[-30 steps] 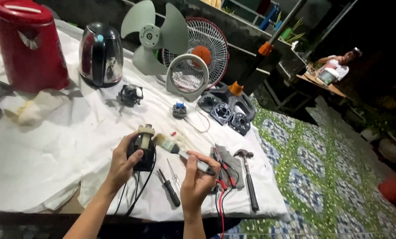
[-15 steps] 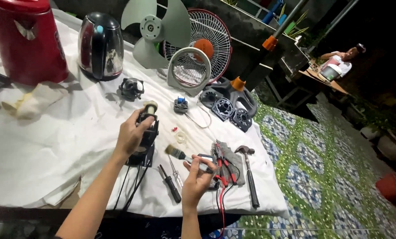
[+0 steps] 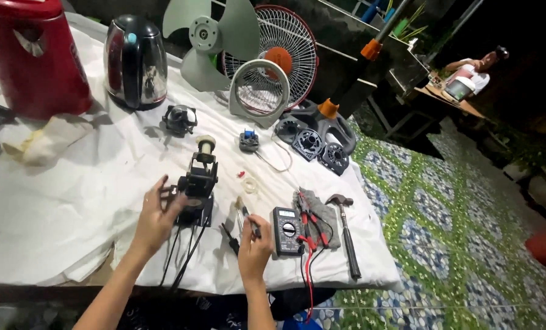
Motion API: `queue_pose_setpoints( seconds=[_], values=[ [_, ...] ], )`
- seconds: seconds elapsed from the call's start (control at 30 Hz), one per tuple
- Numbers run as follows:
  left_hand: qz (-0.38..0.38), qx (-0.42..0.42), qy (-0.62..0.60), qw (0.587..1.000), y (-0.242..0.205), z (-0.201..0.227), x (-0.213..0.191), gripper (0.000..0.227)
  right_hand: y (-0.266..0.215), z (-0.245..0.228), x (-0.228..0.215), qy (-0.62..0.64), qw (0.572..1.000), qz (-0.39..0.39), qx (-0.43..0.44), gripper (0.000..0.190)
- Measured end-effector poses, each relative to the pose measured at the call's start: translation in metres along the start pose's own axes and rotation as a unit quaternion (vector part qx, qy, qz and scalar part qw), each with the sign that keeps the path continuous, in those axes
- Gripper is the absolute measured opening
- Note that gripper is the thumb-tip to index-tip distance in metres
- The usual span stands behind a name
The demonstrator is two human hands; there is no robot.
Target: A person is repairing a fan motor assembly on a table, using a screwdriver to remove components and a brush to clean the parts.
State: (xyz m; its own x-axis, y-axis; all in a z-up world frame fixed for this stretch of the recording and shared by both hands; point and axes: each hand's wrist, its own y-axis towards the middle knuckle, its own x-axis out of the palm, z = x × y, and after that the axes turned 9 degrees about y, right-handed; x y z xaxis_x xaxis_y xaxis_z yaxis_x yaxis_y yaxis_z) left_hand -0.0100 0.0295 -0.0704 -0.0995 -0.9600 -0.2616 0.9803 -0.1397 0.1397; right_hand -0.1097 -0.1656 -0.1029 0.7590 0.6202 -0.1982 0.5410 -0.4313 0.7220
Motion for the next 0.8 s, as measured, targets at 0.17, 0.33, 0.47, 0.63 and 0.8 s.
queue_pose_setpoints(
  seconds=[0.17, 0.33, 0.47, 0.63, 0.8],
  values=[
    [-0.103, -0.083, 0.272, 0.953, -0.028, -0.004, 0.006, 0.100, -0.001, 0.001, 0.002, -0.014, 0.999, -0.034, 0.033, 0.019],
    [-0.075, -0.036, 0.324, 0.942, -0.025, -0.035, 0.017, 0.101, -0.006, 0.008, 0.002, -0.040, 0.991, -0.119, 0.040, 0.021],
    [-0.041, -0.003, 0.321, 0.946, -0.023, -0.065, 0.023, 0.081, -0.005, 0.001, 0.001, -0.087, 0.976, -0.195, 0.034, 0.019],
    [-0.039, 0.011, 0.326, 0.944, -0.025, -0.066, 0.024, 0.077, -0.007, 0.005, 0.002, -0.129, 0.955, -0.263, 0.046, 0.028],
    [-0.026, 0.020, 0.309, 0.951, -0.026, -0.063, 0.022, 0.072, -0.005, 0.002, 0.002, -0.166, 0.937, -0.306, 0.014, 0.024]
  ],
)
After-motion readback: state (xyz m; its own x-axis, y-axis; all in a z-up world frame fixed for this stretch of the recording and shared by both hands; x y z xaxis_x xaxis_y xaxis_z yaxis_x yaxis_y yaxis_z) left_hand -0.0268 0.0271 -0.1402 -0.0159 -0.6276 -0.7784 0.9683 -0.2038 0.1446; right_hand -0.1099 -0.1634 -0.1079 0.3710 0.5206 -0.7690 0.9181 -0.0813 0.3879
